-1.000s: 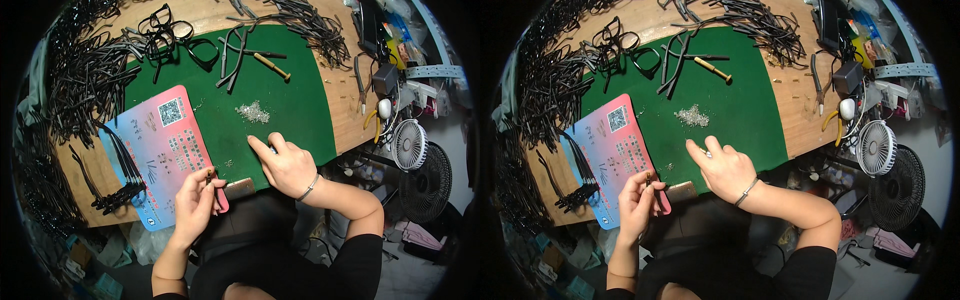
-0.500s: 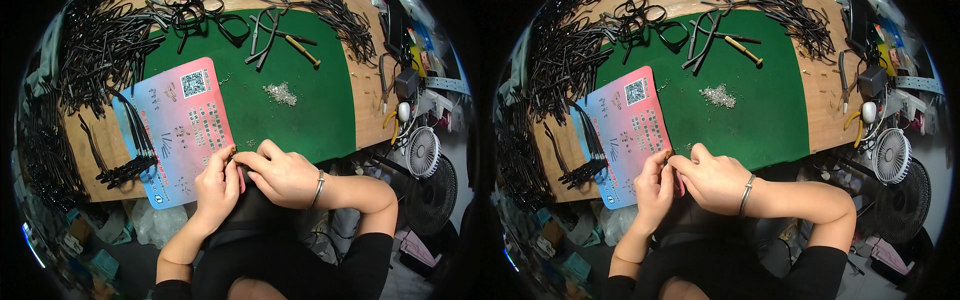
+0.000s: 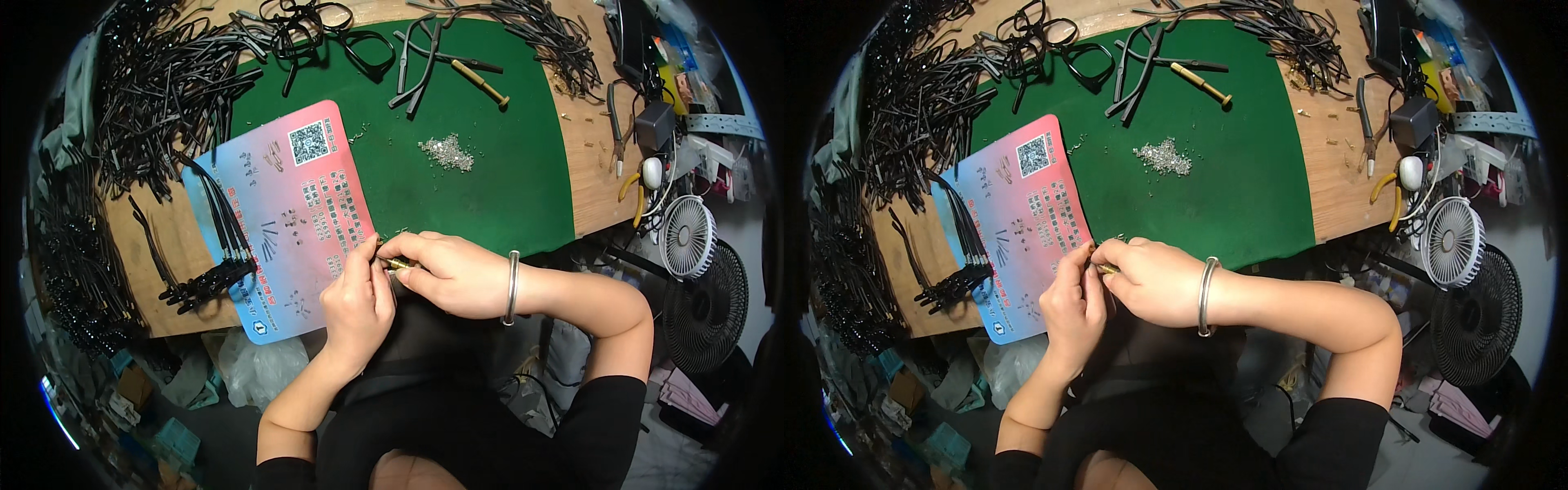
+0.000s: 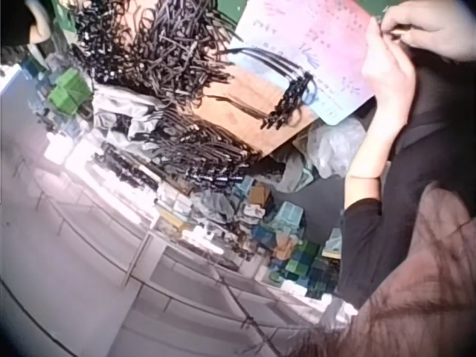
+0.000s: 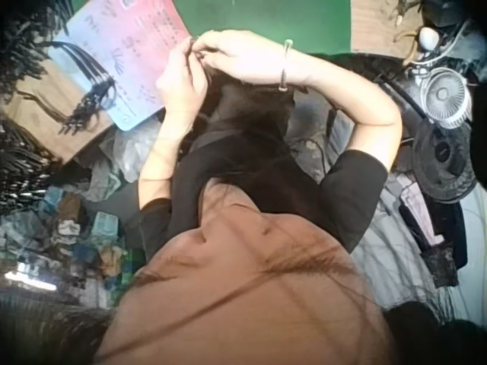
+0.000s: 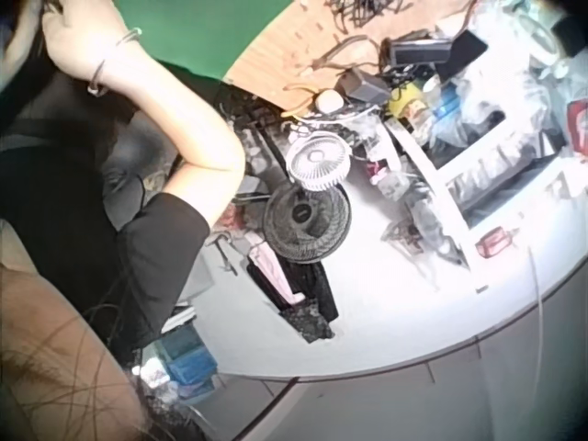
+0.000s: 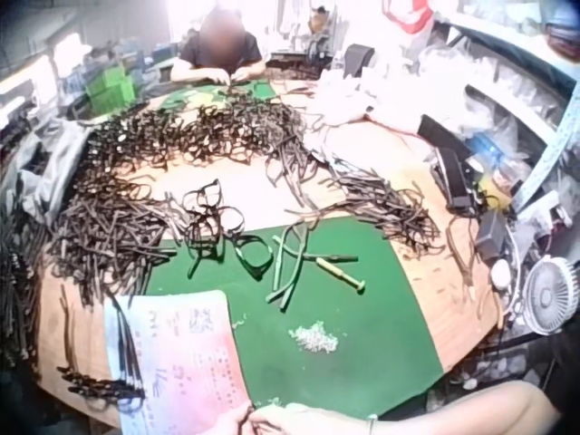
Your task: The person assembles eyeglasses by hand, inserting small screws into the hinge areas of the frames. They repeatedly pick up frames, insert screws, and place the assembled glasses on a pink mat on the workbench.
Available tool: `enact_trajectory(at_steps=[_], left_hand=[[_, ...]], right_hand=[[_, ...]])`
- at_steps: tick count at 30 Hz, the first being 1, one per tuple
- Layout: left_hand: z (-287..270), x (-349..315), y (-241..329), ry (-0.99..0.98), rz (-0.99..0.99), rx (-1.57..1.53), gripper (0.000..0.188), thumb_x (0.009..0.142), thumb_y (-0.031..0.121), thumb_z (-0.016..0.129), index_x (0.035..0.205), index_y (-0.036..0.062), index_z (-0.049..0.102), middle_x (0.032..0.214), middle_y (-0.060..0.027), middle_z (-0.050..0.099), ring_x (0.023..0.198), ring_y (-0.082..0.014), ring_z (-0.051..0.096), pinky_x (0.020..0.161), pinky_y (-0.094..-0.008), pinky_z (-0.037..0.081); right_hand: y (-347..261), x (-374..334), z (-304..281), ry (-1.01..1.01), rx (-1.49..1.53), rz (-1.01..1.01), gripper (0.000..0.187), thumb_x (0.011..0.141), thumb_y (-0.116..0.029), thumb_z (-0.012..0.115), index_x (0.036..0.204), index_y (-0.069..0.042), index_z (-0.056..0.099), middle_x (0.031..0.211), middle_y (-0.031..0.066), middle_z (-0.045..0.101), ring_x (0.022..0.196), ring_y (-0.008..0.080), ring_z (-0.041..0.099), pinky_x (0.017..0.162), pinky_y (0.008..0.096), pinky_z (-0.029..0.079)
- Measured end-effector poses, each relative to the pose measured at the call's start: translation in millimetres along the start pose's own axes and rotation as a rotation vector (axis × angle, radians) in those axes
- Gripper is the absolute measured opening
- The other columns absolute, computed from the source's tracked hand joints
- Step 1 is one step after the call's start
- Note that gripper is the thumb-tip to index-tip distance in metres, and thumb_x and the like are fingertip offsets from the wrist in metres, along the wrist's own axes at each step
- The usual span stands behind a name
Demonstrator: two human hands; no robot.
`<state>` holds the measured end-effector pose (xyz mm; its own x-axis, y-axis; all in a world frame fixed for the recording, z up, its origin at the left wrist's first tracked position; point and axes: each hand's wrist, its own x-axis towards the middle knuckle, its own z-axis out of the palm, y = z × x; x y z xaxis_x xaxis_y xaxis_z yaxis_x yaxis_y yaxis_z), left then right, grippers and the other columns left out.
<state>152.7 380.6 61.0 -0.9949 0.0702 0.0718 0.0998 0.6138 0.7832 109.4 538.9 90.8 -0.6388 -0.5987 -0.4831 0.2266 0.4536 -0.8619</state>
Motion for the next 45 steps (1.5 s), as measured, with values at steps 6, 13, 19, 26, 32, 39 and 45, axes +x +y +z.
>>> enact_trajectory(at_steps=[6,13,19,26,32,39,45], left_hand=[[-3.9,4.2,-0.2,-0.038,0.03,-0.018,0.023,0.082,-0.003,0.053,0.104,-0.0027,0.057,0.074,-0.0166,0.065,0.064,-0.0276,0.066,0.055,-0.0339,0.052],[-7.5,5.3,1.7,-0.096,0.028,-0.023,0.021,0.084,-0.001,0.052,0.104,-0.0017,0.056,0.076,-0.0177,0.064,0.067,-0.0302,0.066,0.058,-0.0351,0.052],[-6.9,36.7,10.4,-0.098,-0.039,-0.128,0.024,0.089,0.0,0.048,0.113,-0.0029,0.05,0.092,-0.016,0.064,0.084,-0.0239,0.066,0.073,-0.0316,0.051],[59.7,204.7,48.3,0.016,0.295,0.346,0.028,0.085,0.017,0.058,0.104,-0.0009,0.045,0.09,-0.0223,0.059,0.076,-0.0405,0.061,0.064,-0.0445,0.05],[78.7,230.0,26.2,0.045,0.257,0.405,0.026,0.085,0.013,0.054,0.104,-0.0031,0.044,0.092,-0.0244,0.058,0.077,-0.041,0.061,0.065,-0.0473,0.051],[-25.5,147.7,60.4,0.067,0.378,0.013,0.01,0.085,0.005,0.052,0.094,-0.0007,0.055,0.083,-0.0142,0.056,0.073,-0.0272,0.056,0.068,-0.0341,0.045],[-48.0,48.4,47.9,-0.341,-0.112,-0.429,0.009,0.092,0.006,0.048,0.091,-0.0005,0.053,0.069,-0.0051,0.055,0.061,-0.011,0.051,0.06,-0.0251,0.044]], right_hand=[[-12.5,-2.4,0.5,0.003,-0.169,0.053,0.028,0.091,-0.018,0.046,0.116,-0.004,0.049,0.101,0.0177,0.057,0.099,0.0327,0.053,0.088,0.0385,0.043],[-16.7,-19.0,8.4,0.105,-0.448,-0.023,0.032,0.09,-0.02,0.046,0.119,-0.006,0.045,0.094,0.022,0.05,0.07,0.0394,0.061,0.066,0.047,0.051],[7.8,-29.0,1.0,0.33,-0.464,-0.094,0.034,0.087,-0.017,0.051,0.119,-0.006,0.044,0.095,0.0199,0.048,0.07,0.0384,0.059,0.063,0.045,0.051],[28.7,-31.0,-11.2,0.298,-0.369,-0.179,0.034,0.088,-0.02,0.052,0.118,-0.004,0.046,0.095,0.0173,0.048,0.073,0.0355,0.058,0.066,0.0418,0.051],[39.5,-48.1,-31.0,0.29,-0.223,-0.151,0.034,0.088,-0.023,0.053,0.115,-0.004,0.049,0.096,0.0171,0.052,0.086,0.0325,0.057,0.075,0.0375,0.048],[49.5,-77.6,-121.3,0.846,-0.428,0.087,0.018,0.082,-0.017,0.054,0.093,-0.002,0.055,0.085,0.0165,0.058,0.069,0.0276,0.058,0.064,0.0352,0.047],[89.5,-39.0,-157.1,1.065,-1.155,0.282,0.012,0.084,-0.017,0.051,0.086,-0.005,0.05,0.085,0.017,0.056,0.068,0.0364,0.061,0.061,0.0465,0.05]])
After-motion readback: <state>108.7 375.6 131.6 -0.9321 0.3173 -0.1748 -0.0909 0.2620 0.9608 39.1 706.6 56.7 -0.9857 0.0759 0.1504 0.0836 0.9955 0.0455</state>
